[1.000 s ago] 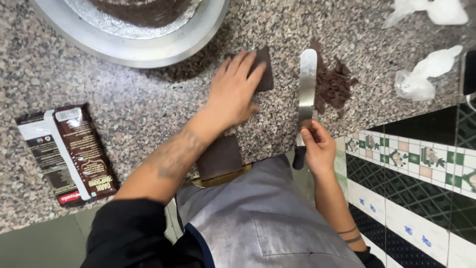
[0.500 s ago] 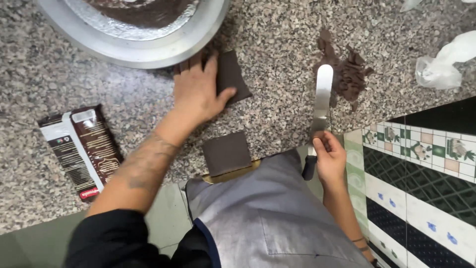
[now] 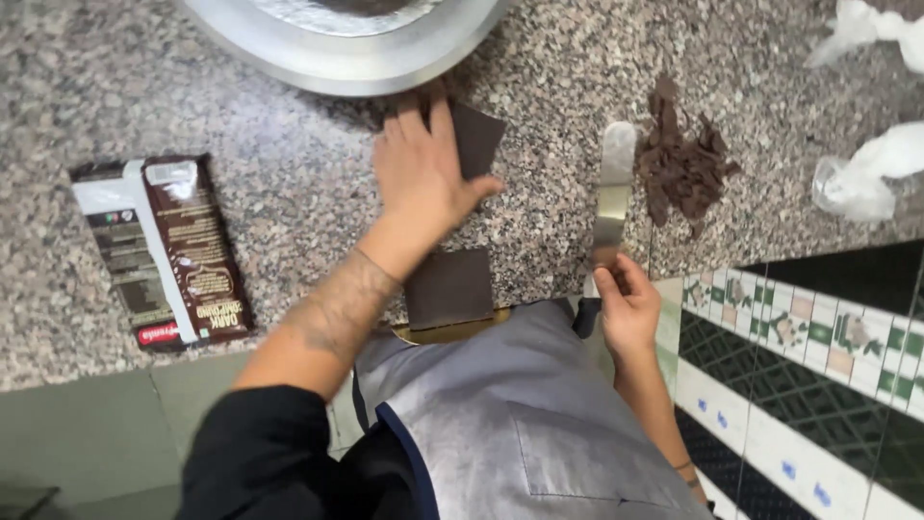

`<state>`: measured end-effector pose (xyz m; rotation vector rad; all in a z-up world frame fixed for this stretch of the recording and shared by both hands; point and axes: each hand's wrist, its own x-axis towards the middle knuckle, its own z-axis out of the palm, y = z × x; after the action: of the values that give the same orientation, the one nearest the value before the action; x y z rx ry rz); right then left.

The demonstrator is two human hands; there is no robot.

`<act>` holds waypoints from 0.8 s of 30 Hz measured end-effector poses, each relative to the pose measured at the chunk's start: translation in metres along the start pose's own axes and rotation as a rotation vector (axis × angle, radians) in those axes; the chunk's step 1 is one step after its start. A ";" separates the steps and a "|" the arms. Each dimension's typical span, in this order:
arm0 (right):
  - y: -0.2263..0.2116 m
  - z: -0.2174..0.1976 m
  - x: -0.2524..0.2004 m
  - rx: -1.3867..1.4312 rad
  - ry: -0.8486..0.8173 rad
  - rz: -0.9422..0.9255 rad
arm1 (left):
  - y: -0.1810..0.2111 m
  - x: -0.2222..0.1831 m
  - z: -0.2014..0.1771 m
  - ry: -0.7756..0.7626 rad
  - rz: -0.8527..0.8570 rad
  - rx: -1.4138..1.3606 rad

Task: The person scrapes a block of chocolate with a metal spatula to create shavings on a counter, then repeats the process with a second block of chocolate.

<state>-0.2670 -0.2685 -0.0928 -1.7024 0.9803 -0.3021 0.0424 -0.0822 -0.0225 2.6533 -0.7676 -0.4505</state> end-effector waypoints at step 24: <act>0.002 -0.002 0.001 -0.038 -0.109 -0.008 | -0.065 -0.017 -0.001 -0.295 0.738 -0.292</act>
<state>-0.2683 -0.2706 -0.0946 -1.7391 0.9041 -0.1951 0.0584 -0.0213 -0.0446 1.8745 -1.5425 -0.6757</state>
